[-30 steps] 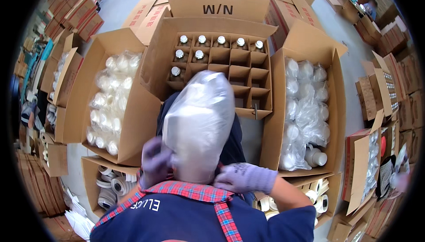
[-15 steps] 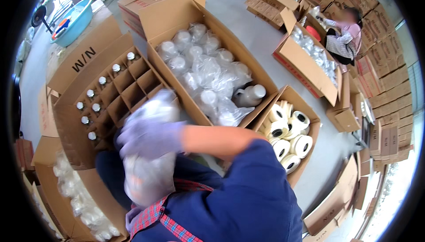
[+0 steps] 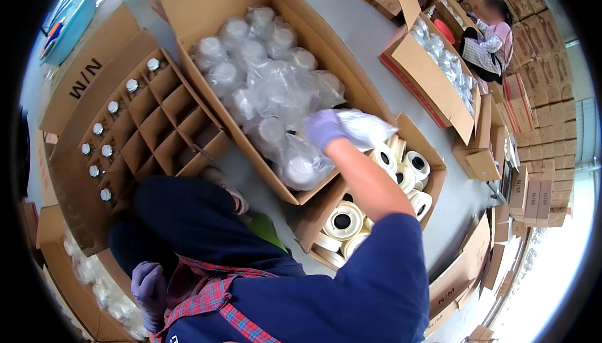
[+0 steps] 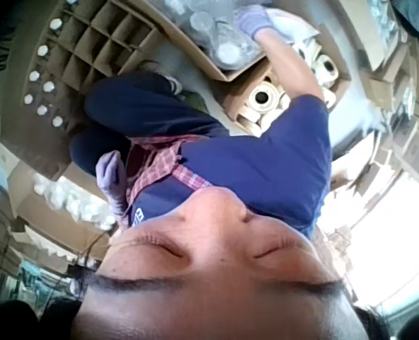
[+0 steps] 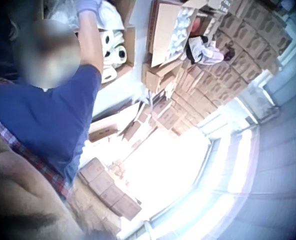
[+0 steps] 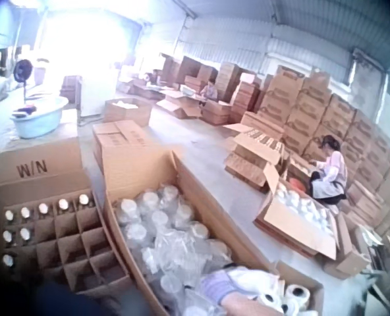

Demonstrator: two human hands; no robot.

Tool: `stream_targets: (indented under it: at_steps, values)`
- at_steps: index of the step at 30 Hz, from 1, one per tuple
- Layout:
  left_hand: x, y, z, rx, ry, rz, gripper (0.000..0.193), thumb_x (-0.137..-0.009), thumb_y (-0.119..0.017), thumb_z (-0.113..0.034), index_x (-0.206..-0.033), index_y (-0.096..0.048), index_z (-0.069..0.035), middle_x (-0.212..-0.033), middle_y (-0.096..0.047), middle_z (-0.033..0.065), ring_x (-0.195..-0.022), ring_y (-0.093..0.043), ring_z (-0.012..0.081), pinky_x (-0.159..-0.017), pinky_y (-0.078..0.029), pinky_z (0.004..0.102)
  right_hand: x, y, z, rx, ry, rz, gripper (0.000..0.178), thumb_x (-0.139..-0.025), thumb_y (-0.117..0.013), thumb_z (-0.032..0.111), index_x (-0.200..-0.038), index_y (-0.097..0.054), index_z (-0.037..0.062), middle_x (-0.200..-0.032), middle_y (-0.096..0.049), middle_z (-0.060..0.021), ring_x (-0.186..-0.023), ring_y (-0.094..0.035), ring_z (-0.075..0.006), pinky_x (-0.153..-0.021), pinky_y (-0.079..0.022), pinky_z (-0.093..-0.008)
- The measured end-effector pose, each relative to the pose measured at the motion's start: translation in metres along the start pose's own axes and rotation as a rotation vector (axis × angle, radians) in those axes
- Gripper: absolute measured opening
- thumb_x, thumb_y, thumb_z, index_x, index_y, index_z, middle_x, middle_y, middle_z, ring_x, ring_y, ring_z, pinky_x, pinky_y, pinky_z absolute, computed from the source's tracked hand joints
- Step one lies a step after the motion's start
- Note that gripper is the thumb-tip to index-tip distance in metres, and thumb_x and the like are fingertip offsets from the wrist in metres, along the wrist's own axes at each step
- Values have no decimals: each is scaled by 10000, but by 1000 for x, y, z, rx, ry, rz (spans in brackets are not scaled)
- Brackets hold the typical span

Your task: The person assembles white thermos flasks by inserting a metal liner into the body, screwing on a lid, and placing the completed unit into a plastic bag. The person repeats this process for multiple units, placing the finished items into a cardboard box.

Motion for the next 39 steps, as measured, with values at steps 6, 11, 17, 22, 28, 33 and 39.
stream_targets:
  at_steps: [6,11,17,22,28,33,39]
  values:
    - [-2,5,15,-89,42,77,325,-726,-606,97,-1031,-668,-1,-1006,-661,164,-931,-639,369,-840,-512,439,-117,-192,0,-103,-27,-66,343,-942,-535,310,-1089,-765,103,-1154,-725,-149,-1085,-686,-316,-917,-517,-416]
    - [24,23,25,-142,296,133,290,-874,-649,39,-1148,-723,-20,-1111,-695,182,-1024,-664,351,-915,-526,427,-53,-63,12,-428,46,419,453,-866,-581,405,-1155,-734,91,-1218,-698,-163,-1143,-649,-359,-991,-495,-423]
    - [52,37,54,-201,427,20,339,-781,-643,77,-1112,-671,6,-1102,-655,182,-1017,-632,367,-910,-503,446,-49,-57,-113,-159,-422,418,464,-903,-523,276,-1301,-649,72,-1348,-624,-139,-1195,-624,-314,-968,-499,-434]
    - [-14,22,22,-290,180,66,267,-756,-652,55,-1014,-668,-12,-1001,-660,156,-941,-640,368,-889,-506,477,-103,-184,-100,-4,-544,233,670,-987,-396,378,-1597,-271,131,-1664,-257,-76,-1533,-206,-327,-1182,-194,-576]
    - [33,54,32,-238,308,-45,273,-815,-614,115,-1072,-657,34,-1063,-659,170,-1013,-639,347,-925,-497,420,-12,-22,-106,-80,-385,278,525,-911,-568,381,-1315,-637,54,-1424,-563,-187,-1335,-513,-374,-1126,-357,-523]
    - [27,21,22,22,220,-186,334,-816,-595,116,-1128,-686,42,-1142,-672,193,-1075,-655,319,-944,-511,387,134,169,-9,-351,-38,-418,255,-811,-642,190,-957,-690,-15,-1075,-679,-221,-1062,-660,-338,-906,-527,-427]
    - [-26,35,37,522,-75,-506,1035,-790,-823,-466,-1572,-281,-57,-1570,-305,267,-1435,-372,381,-1144,-356,483,126,177,184,-1731,455,-91,212,-834,-584,112,-996,-671,5,-968,-701,-77,-899,-652,-161,-816,-528,-342]
Point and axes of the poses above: each hand's wrist, its own x-axis away from the middle knuckle, its own y-axis out of the back of the hand, z = x × y, the point moved 3 cm from there along -x, towards the middle knuckle
